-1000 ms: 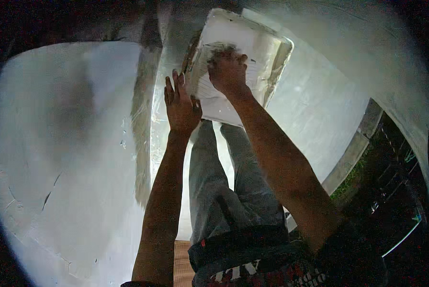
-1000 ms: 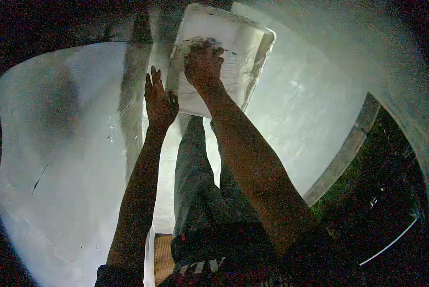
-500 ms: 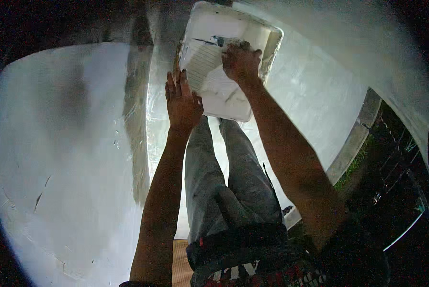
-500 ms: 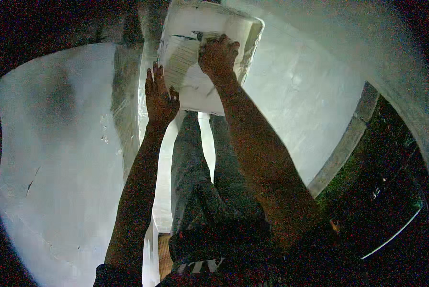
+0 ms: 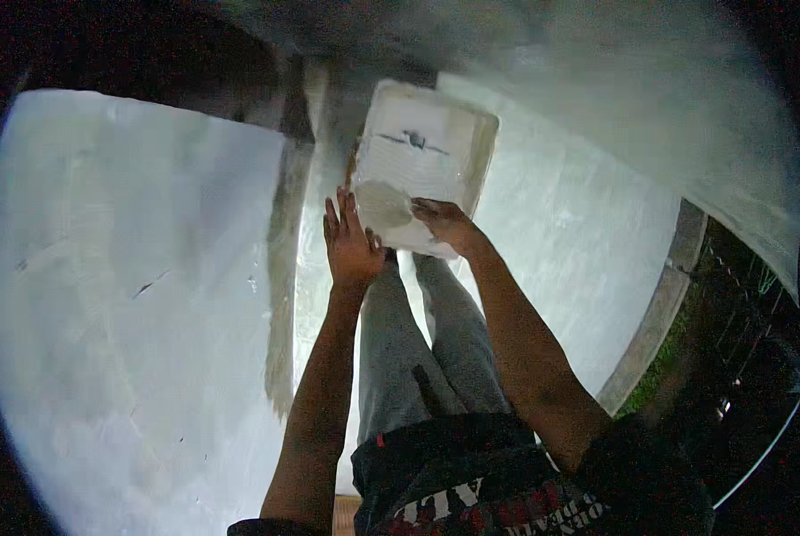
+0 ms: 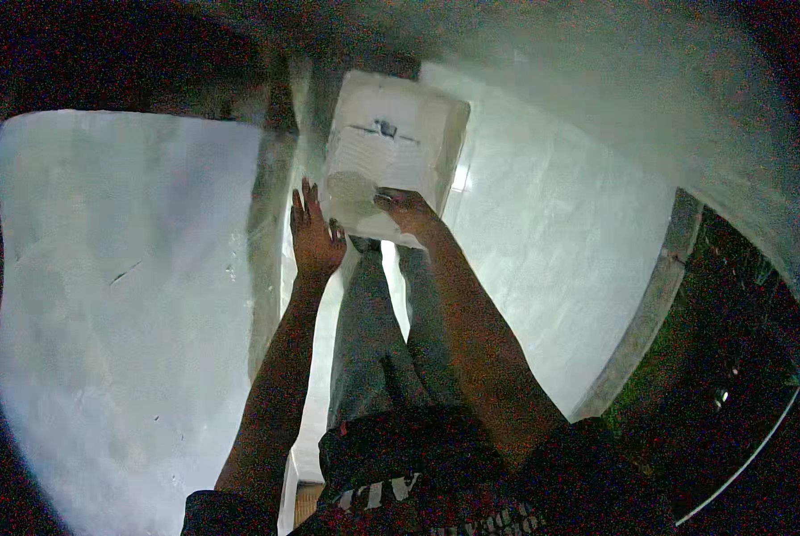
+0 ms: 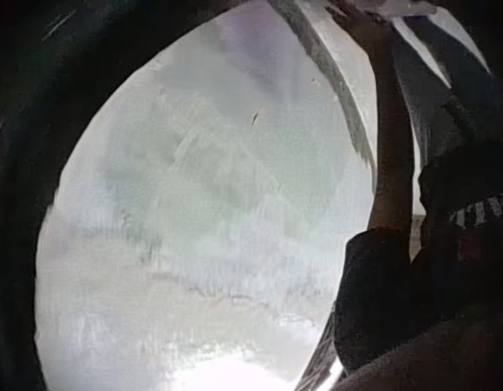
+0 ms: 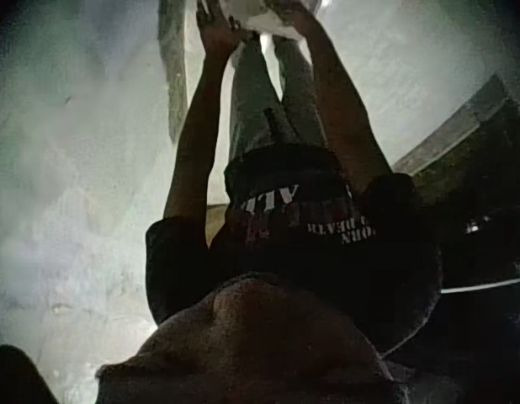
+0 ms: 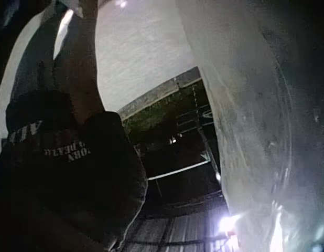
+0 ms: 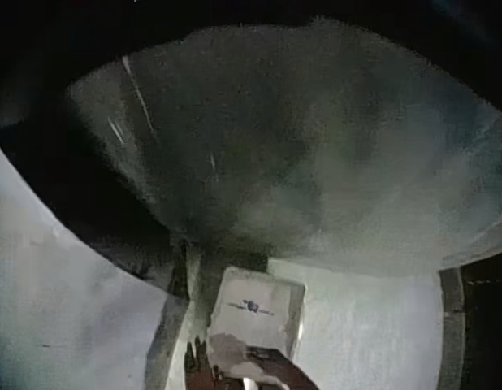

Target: The person applies wall filler to a wall surface near a window frame with a hand scraper, taking the plaster from a container and spreading it onto the wall.

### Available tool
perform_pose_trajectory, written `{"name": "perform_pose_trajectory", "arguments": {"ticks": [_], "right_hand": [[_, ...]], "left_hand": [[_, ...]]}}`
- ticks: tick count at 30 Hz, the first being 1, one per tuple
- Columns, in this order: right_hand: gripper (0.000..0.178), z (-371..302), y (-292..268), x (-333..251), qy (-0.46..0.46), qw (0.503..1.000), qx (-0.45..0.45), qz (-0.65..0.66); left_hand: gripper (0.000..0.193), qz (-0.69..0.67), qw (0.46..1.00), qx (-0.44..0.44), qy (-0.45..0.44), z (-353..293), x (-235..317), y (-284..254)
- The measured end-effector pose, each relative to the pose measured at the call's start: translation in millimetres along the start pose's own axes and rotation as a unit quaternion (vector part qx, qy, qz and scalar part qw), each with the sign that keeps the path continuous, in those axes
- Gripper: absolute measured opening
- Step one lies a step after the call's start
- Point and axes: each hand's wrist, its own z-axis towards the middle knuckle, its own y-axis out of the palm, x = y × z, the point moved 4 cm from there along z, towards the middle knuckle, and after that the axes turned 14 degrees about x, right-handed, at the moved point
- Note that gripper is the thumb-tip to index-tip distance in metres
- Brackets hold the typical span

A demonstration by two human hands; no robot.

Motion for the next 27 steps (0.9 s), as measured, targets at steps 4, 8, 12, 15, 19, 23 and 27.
{"name": "perform_pose_trajectory", "arguments": {"ticks": [4, 8, 12, 15, 19, 23, 27], "right_hand": [[0.063, -17.8, -48.0, -0.5, -0.024, 0.935, -0.16, 0.316], [0.066, -61.7, -62.1, -48.4, -0.068, 0.87, -0.29, 0.394], [0.069, -107.0, -69.1, -89.2, -0.104, 0.799, -0.411, 0.427], [0.073, -131.1, -77.7, -108.8, -0.094, 0.767, -0.435, 0.462], [0.081, -137.5, -71.1, -134.5, -0.111, 0.684, -0.545, 0.472], [0.087, -95.6, -52.7, -132.7, -0.151, 0.652, -0.596, 0.443], [0.092, -73.9, -35.8, -134.7, -0.133, 0.644, -0.642, 0.394]], "left_hand": [[0.075, 0.02, 0.999, 0.036, -0.007, -1.5, 19.3, -29.6], [0.074, 0.045, 0.992, 0.12, -0.004, -0.2, 41.2, -68.7], [0.074, 0.012, 0.984, 0.162, -0.07, -3.7, 80.1, -101.9], [0.075, 0.022, 0.975, 0.216, -0.048, -6.8, 110.3, -123.5], [0.077, 0.039, 0.957, 0.283, -0.053, -13.9, 125.5, -126.2], [0.079, 0.09, 0.935, 0.336, -0.071, -30.5, 112.8, -103.0], [0.075, 0.134, 0.911, 0.382, -0.082, -43.9, 106.4, -80.2]]}}
